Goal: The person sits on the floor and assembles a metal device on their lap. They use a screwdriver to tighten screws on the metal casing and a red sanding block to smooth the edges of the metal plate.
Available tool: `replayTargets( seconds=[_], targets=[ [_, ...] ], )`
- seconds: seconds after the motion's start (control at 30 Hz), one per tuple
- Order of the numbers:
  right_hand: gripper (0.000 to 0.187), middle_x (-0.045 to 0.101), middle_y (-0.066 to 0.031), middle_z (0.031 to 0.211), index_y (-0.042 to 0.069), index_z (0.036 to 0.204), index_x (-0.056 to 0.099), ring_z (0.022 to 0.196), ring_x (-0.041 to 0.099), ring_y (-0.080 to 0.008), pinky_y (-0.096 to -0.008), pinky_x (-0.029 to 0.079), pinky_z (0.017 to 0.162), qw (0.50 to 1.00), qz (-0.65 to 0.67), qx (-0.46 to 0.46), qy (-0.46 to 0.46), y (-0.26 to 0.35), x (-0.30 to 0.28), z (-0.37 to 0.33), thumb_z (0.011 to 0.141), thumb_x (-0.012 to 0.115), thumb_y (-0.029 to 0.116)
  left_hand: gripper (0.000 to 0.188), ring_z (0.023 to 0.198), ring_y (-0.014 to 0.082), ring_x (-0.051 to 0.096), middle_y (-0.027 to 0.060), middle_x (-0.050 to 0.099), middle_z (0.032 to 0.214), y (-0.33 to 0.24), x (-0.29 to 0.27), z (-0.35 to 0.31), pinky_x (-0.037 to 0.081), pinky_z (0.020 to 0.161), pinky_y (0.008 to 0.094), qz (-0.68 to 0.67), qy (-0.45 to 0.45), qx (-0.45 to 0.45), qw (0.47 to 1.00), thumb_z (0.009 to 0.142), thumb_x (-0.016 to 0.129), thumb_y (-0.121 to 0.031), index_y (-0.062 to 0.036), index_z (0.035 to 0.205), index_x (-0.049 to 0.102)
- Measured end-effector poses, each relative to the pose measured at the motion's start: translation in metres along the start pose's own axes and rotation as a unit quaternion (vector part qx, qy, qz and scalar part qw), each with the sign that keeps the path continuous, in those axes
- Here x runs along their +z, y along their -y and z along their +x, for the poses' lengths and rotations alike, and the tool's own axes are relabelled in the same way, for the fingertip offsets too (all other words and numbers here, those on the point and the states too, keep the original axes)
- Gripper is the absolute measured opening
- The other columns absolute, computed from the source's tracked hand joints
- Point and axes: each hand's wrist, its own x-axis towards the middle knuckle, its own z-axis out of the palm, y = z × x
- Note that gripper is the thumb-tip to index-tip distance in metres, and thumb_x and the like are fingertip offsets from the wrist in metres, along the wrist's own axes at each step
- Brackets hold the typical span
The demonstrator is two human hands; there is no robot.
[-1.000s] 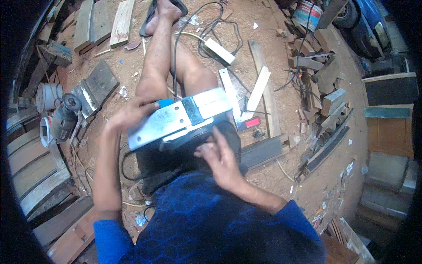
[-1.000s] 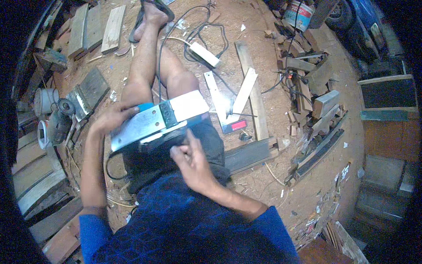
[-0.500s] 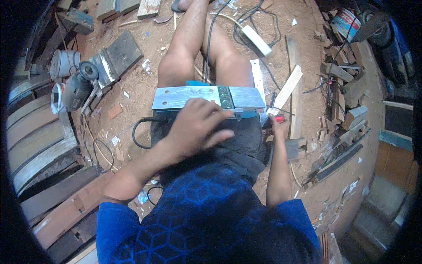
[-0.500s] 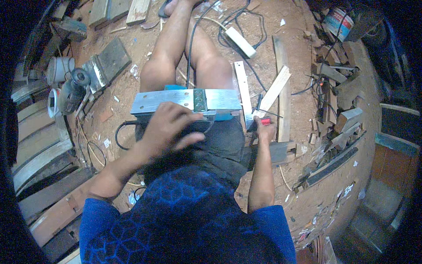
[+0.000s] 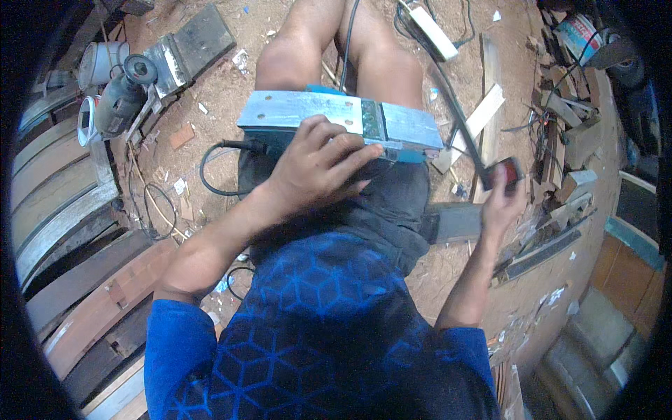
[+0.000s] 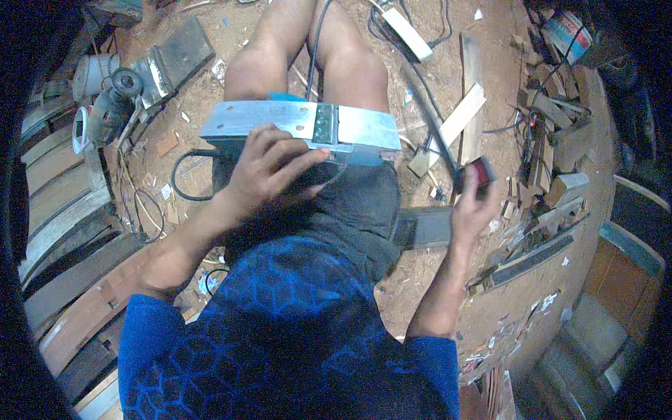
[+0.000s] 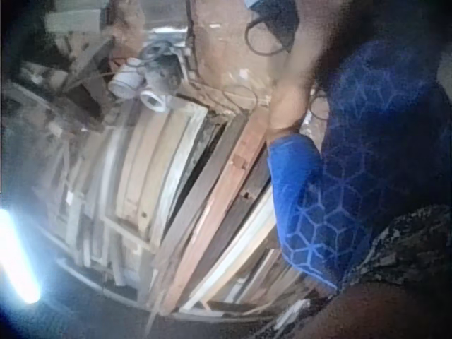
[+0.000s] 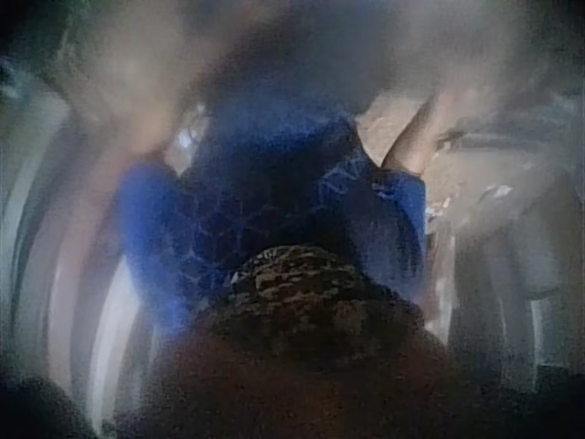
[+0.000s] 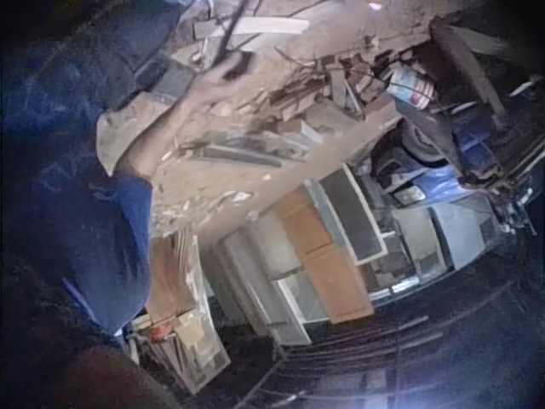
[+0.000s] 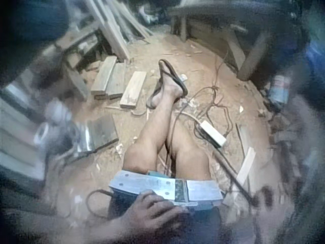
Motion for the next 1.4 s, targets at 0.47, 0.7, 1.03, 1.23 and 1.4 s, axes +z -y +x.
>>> replayTargets(
  seconds=[0.47,0.7,1.03,1.23,1.4],
  targets=[
    [0.028,0.073,-0.0049,0.105,0.009,0.126,0.063,0.095,0.071,-0.0159,-0.0366,0.060,0.083,0.862,0.376,0.160,0.299,0.043,0.106,0.102,0.105,0.069,0.026,0.069,0.105,0.0262,0.055,0.0003,0.061,0.117,-0.010,0.006,0.008,0.045,0.098,0.0463,0.018,-0.004,-0.034,0.999,0.066,0.089,-0.030,-0.0255,0.132,0.071],
    [0.033,0.075,-0.0042,0.104,0.007,0.125,0.065,0.090,0.070,-0.0128,-0.0326,0.060,0.079,0.856,0.290,0.120,0.410,0.048,0.128,0.122,0.104,0.069,0.033,0.069,0.106,0.0267,0.055,0.0008,0.060,0.115,-0.010,0.004,0.014,0.044,0.097,0.0465,0.014,0.015,-0.050,0.999,0.064,0.088,-0.031,-0.0246,0.131,0.071],
    [0.035,0.075,-0.0041,0.103,0.009,0.119,0.068,0.089,0.071,-0.0118,-0.0294,0.060,0.073,0.851,0.256,0.105,0.447,0.060,0.137,0.124,0.107,0.064,0.041,0.068,0.107,0.0290,0.054,0.0041,0.059,0.116,-0.013,0.003,0.015,0.044,0.098,0.0467,-0.002,0.020,-0.057,0.998,0.069,0.087,-0.031,-0.0196,0.134,0.069],
    [0.037,0.077,-0.0062,0.106,0.010,0.118,0.069,0.089,0.072,-0.0118,-0.0288,0.059,0.071,0.867,0.206,0.082,0.446,0.057,0.139,0.126,0.107,0.062,0.045,0.068,0.107,0.0295,0.054,0.0049,0.059,0.118,-0.014,0.002,0.014,0.044,0.099,0.0476,-0.014,0.021,-0.064,0.998,0.070,0.087,-0.030,-0.0187,0.135,0.068],
    [0.040,0.075,-0.0031,0.105,0.011,0.122,0.067,0.089,0.070,-0.0102,-0.0289,0.057,0.071,0.869,0.190,0.074,0.450,0.055,0.143,0.126,0.106,0.063,0.047,0.067,0.108,0.0296,0.055,0.0055,0.060,0.118,-0.013,0.004,0.012,0.045,0.099,0.0483,-0.015,0.010,-0.060,0.998,0.071,0.087,-0.030,-0.0174,0.134,0.069]
  ],
)
